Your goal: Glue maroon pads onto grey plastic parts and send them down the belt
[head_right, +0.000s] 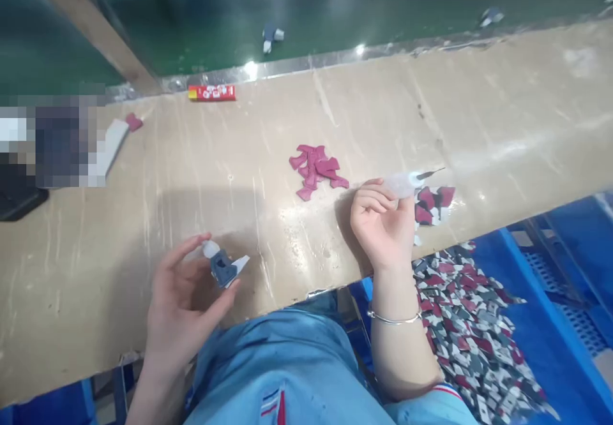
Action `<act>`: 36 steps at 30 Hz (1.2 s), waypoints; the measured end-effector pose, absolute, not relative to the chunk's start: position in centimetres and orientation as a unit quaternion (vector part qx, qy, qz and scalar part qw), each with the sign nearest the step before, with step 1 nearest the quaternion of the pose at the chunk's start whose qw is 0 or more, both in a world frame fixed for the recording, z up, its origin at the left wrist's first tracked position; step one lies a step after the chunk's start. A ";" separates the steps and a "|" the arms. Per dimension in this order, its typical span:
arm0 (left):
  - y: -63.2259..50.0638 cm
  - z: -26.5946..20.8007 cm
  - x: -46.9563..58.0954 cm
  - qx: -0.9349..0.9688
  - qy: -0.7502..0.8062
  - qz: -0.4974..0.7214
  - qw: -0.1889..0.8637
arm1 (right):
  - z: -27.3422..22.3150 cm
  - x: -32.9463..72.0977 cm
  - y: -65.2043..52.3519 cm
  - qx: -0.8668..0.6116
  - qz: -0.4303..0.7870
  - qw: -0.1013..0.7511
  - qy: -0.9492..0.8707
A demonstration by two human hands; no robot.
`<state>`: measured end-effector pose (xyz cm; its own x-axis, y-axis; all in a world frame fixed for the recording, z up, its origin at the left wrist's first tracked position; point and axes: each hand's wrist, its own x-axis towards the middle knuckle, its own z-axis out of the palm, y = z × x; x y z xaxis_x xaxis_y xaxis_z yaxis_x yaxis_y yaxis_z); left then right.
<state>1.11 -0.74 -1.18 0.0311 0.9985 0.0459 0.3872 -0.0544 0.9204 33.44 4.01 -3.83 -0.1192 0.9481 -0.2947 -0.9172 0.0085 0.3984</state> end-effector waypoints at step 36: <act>-0.8 0.5 1.6 0.555 0.469 0.380 0.573 | 0.5 22.4 -1.0 -0.338 0.089 0.416 -0.839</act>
